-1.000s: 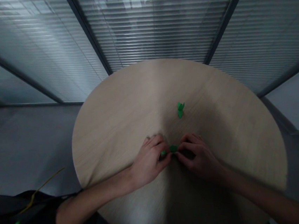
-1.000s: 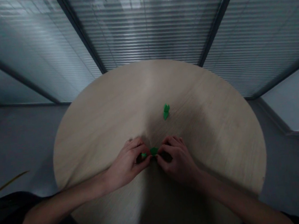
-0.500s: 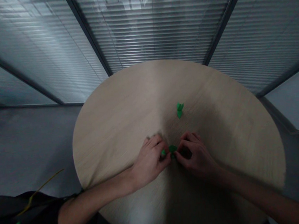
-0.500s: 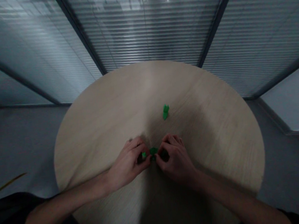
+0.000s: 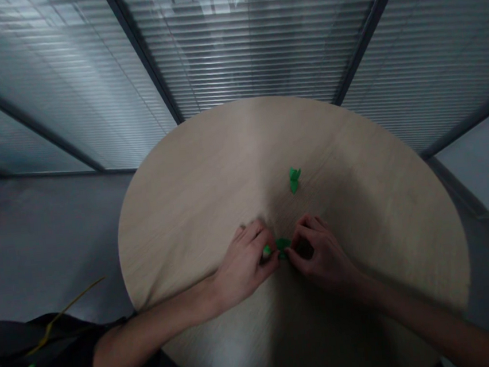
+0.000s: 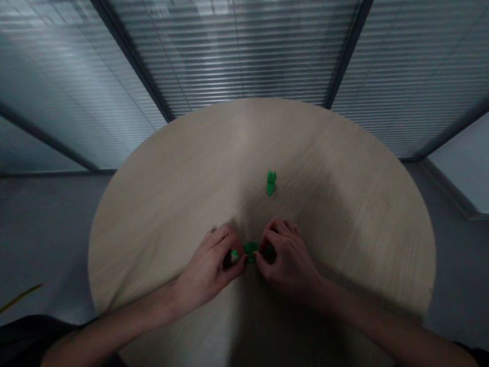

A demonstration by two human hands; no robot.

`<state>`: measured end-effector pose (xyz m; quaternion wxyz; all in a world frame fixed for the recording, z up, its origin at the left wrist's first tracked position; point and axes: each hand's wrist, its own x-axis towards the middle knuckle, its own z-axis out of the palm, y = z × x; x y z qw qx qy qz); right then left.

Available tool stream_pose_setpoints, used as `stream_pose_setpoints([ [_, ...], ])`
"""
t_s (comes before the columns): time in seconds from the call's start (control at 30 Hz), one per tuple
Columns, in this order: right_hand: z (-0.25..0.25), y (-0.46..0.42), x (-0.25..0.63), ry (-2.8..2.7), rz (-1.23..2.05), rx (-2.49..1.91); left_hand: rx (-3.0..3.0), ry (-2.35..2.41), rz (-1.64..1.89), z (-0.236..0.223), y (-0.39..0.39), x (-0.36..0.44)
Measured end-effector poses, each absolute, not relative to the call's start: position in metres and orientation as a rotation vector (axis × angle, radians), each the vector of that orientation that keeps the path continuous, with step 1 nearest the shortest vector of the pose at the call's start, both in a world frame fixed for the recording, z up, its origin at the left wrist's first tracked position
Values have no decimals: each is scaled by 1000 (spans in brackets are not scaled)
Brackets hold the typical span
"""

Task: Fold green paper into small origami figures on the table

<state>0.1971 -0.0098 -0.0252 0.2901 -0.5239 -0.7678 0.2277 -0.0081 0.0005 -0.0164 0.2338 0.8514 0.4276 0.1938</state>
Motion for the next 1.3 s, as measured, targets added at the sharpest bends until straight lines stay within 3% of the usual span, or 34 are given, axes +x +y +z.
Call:
stream_pose_setpoints([
  [0.4,-23,-10,196,-2093,589,-1393,2908,843,709,-21,-9,-25],
  [1.3,-19,-7,200,-2148,659,-1434,2898,874,653,-23,-11,-28],
])
